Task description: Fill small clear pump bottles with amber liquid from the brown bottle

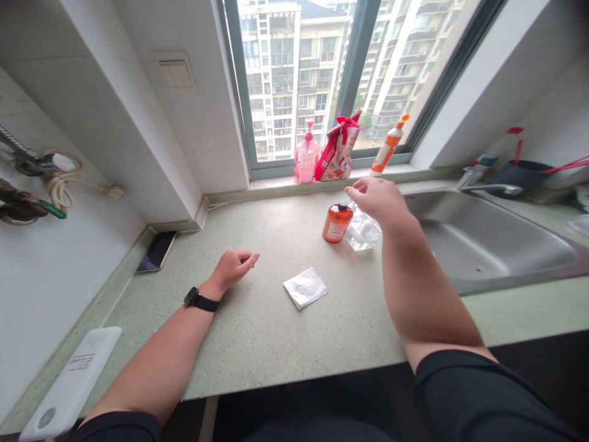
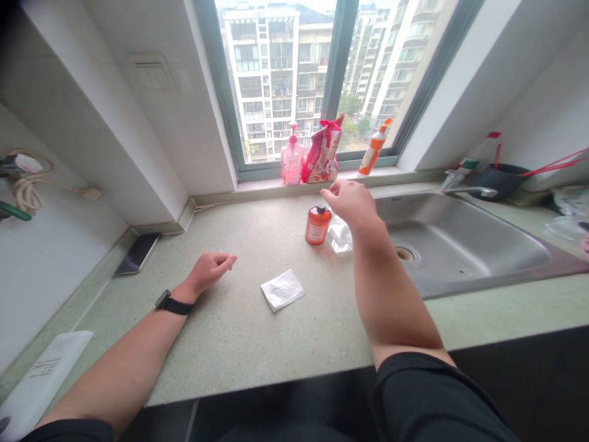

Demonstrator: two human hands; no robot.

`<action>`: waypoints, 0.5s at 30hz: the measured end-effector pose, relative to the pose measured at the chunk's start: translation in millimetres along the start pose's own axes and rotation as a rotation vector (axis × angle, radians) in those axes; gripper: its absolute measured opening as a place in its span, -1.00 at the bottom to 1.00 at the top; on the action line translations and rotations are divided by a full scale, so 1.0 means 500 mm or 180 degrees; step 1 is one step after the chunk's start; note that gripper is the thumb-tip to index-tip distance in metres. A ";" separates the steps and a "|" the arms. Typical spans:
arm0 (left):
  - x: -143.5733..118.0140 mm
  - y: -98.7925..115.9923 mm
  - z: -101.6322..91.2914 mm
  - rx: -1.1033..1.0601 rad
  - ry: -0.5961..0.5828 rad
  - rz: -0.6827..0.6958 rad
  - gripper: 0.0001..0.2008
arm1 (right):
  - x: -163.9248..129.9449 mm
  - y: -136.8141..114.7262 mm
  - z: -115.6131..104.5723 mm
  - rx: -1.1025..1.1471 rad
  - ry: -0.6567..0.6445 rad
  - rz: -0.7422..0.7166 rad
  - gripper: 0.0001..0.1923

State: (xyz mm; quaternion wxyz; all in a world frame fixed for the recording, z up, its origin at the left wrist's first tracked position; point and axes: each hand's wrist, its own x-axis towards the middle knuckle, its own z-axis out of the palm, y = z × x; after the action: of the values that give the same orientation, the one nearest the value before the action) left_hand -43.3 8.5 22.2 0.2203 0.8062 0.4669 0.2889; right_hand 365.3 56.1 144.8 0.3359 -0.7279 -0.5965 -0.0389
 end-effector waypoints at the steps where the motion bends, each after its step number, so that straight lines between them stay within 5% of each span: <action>1: 0.001 -0.002 0.001 0.0025 0.0017 -0.0008 -0.44 | 0.000 0.000 0.004 -0.0168 -0.0225 0.0158 -0.74; 7: 0.005 -0.006 -0.002 0.0186 0.0081 -0.0064 -0.45 | -0.014 -0.012 0.012 -0.0629 -0.0885 0.0012 -0.68; 15: -0.001 0.010 -0.007 0.0467 0.0376 -0.0059 -0.46 | -0.023 -0.031 0.014 -0.0752 -0.1010 -0.0395 -0.68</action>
State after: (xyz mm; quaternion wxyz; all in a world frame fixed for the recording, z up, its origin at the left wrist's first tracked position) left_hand -42.9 6.1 27.6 0.1353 0.7974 0.5064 0.2989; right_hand 345.7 51.4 141.0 0.1471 -0.7211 -0.6769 -0.0141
